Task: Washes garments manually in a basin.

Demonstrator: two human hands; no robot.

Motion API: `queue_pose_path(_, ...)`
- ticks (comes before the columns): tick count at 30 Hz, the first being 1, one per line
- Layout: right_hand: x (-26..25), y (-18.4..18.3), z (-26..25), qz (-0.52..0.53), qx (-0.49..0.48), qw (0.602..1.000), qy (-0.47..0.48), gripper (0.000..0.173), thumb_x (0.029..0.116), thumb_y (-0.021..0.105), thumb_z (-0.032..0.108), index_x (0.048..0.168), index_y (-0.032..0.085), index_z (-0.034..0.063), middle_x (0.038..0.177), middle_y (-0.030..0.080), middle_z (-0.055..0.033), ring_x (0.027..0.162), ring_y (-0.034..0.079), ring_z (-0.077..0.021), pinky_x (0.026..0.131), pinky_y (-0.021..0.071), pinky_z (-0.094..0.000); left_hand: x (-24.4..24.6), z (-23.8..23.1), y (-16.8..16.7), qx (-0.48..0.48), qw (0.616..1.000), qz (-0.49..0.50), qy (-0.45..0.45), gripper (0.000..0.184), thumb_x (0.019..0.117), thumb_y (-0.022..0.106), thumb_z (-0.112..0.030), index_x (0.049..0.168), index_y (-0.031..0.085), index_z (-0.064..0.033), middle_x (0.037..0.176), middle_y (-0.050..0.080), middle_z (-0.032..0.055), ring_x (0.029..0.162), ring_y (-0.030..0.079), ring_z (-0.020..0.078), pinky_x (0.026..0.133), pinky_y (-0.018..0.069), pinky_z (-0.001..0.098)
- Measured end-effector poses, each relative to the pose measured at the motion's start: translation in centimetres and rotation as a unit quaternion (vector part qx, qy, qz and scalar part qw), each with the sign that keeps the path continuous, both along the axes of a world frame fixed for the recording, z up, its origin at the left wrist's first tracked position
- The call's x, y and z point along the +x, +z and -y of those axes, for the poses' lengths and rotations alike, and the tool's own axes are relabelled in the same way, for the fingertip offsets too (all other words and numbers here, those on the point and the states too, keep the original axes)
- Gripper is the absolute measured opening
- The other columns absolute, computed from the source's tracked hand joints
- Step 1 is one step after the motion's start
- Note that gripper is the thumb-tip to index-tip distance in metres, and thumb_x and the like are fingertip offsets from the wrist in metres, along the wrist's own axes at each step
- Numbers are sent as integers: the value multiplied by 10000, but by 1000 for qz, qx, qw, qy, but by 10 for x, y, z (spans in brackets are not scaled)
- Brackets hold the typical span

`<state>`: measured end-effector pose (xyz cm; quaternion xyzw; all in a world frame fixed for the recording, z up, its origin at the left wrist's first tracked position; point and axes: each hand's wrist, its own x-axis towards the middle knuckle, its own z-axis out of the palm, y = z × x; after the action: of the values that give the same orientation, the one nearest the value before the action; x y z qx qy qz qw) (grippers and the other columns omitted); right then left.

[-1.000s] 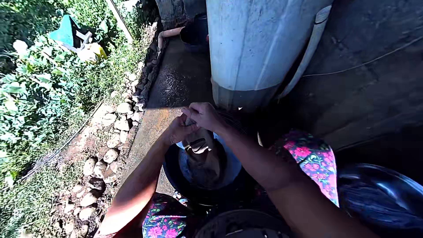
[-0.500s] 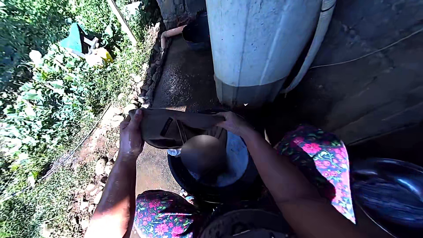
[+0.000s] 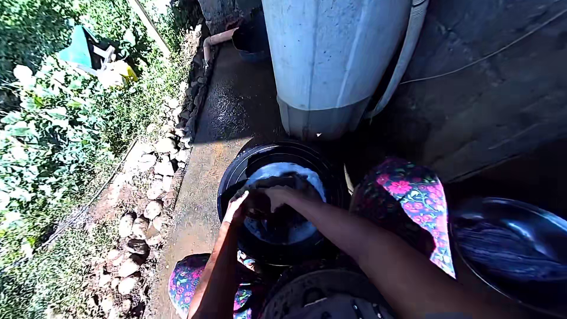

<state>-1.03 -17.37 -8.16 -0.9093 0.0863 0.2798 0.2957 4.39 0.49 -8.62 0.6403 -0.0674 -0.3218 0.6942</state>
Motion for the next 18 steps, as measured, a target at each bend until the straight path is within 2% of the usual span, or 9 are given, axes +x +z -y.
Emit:
queue_pose_path(2,-19,-43,-14,-29,45,998,-30,628,956,714,296,1467,510,-6,1468,514,-297,1406,430,-491,1115,303,-737,-1,4,8,8,1000,2,-3,276,1055,472,-96,1293,516,38,1052,670,94,926,660,123,848,566,327)
queue_pose_path(4,-29,-60,-14,24,143,981,-126,417,1064,534,239,1380,578,-30,1399,579,-282,1344,529,-426,1125,379,-632,5,-3,23,1,1000,5,7,249,1058,464,-92,1252,548,40,1019,693,88,915,677,124,855,577,325)
queue_pose_path(6,-28,-41,-10,82,257,933,-239,361,1084,492,189,1311,600,-69,1337,599,-289,1268,570,-385,1095,422,-552,15,-15,38,-18,998,-4,52,260,1091,403,-124,1215,567,34,994,698,90,909,682,135,850,578,326)
queue_pose_path(9,-15,19,-10,148,364,875,-282,326,1075,524,167,1239,626,-95,1254,639,-239,1160,600,-249,1045,450,-410,29,-31,42,-59,990,30,124,301,1112,345,-212,1236,554,-34,1021,692,50,946,672,113,869,569,313)
queue_pose_path(11,-5,49,-19,191,413,855,-250,276,1055,545,135,1145,654,-102,1065,687,-195,965,642,-177,919,526,-342,19,-25,30,-18,986,87,142,199,1050,514,-114,1215,555,-10,1003,684,46,914,660,80,832,566,273)
queue_pose_path(13,6,67,-27,236,408,863,-184,241,1064,505,128,1041,633,-74,863,612,-122,768,580,-140,742,507,-323,-12,-9,30,73,982,110,138,338,983,618,-49,1282,521,75,1119,640,115,999,612,87,902,525,266)
queue_pose_path(15,10,88,-33,264,384,874,-139,237,1062,509,130,982,637,-53,826,596,-114,752,572,-160,732,493,-352,-38,2,30,194,967,97,137,398,1050,533,-155,1342,492,113,1210,607,216,1085,579,202,967,479,369)
queue_pose_path(17,8,107,-37,282,367,876,-139,246,1069,512,138,964,637,-46,814,594,-127,749,577,-189,727,488,-384,-56,7,25,351,910,165,147,425,1016,555,-254,1140,628,145,1029,669,297,1002,653,389,898,490,569)
queue_pose_path(18,7,113,-37,293,366,870,-151,241,1068,511,143,970,639,-37,810,599,-123,741,586,-186,715,496,-380,-63,5,21,393,884,205,147,439,982,598,-255,1129,631,157,1017,677,328,1010,670,454,894,491,628)
